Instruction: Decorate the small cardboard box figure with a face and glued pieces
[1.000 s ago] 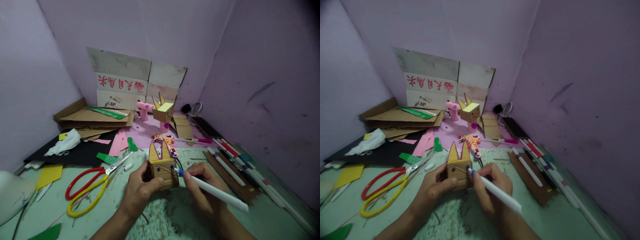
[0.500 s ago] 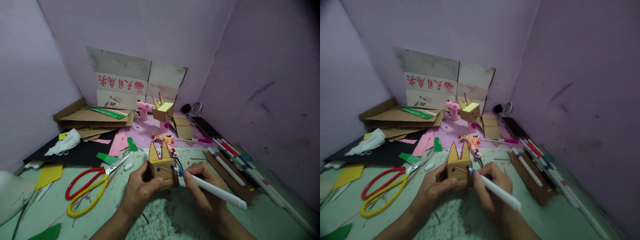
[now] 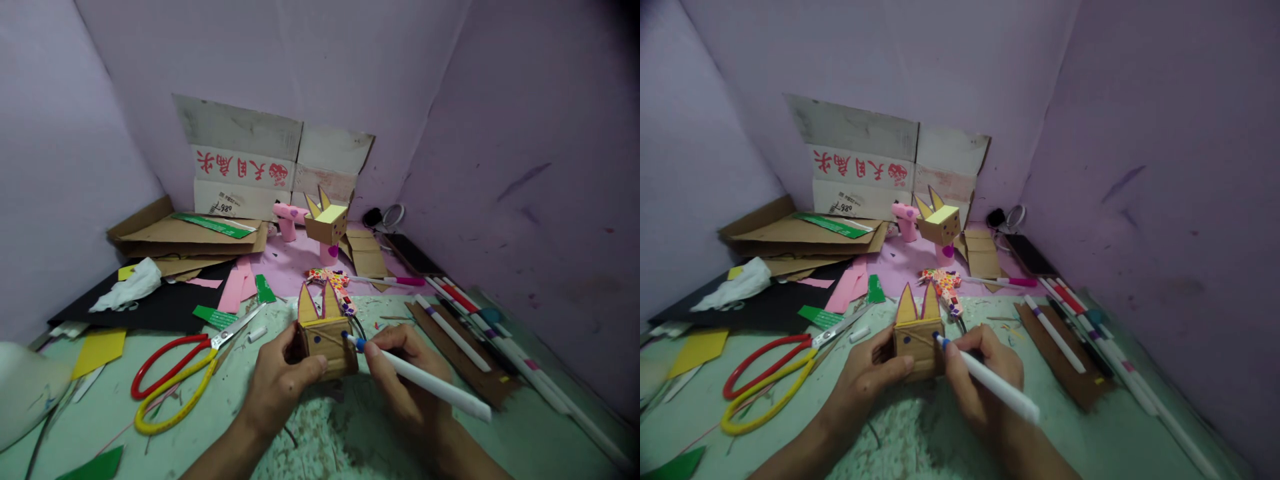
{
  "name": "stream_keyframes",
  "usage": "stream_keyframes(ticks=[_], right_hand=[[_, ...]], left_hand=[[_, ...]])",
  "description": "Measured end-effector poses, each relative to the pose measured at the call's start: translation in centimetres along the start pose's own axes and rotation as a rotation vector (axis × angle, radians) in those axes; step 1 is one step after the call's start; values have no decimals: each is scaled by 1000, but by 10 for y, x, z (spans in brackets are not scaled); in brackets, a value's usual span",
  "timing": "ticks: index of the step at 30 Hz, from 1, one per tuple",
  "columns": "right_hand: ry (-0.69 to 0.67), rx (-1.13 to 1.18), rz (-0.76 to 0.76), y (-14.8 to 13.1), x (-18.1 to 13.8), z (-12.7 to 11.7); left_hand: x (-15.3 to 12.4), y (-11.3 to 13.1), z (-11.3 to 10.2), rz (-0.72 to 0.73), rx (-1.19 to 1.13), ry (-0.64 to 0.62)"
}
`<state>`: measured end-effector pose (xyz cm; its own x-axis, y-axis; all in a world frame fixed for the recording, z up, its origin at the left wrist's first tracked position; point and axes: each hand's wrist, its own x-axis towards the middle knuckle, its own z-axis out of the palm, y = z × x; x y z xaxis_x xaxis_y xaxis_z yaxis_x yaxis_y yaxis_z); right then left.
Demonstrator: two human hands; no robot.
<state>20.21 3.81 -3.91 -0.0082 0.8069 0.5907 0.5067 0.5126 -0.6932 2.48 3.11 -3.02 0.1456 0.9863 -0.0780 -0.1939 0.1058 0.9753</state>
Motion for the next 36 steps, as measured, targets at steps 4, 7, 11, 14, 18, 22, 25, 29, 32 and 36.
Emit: stream_keyframes(ticks=[4,7,11,14,18,22,25,29,32,36], right_hand=[[5,-19,-16,-1,2,0],[9,-17,-28,-1,2,1],[16,27,1,-1,-1,2],[87,167,49,-3,-1,1],[287,364,179,-9,7,1],[259,334,269,-6,14,2],[136,218,280,4,17,1],[-54,9,145,20,22,-7],[-167,-32,87,30,29,-13],[-240,-49,63,39,36,-18]], left_hand=[[0,0,0,3,8,4],[0,0,0,-7,-8,-2],[0,-2,0,-15,-36,-5],[0,-2,0,-61,-65,-14],[0,-2,-2,-36,-81,14],[-1,-2,-3,-19,-110,22],[-2,-3,-5,18,-93,61],[-1,-3,-13,130,-93,216],[0,-2,-19,190,-111,340],[1,-3,-21,194,-107,381]])
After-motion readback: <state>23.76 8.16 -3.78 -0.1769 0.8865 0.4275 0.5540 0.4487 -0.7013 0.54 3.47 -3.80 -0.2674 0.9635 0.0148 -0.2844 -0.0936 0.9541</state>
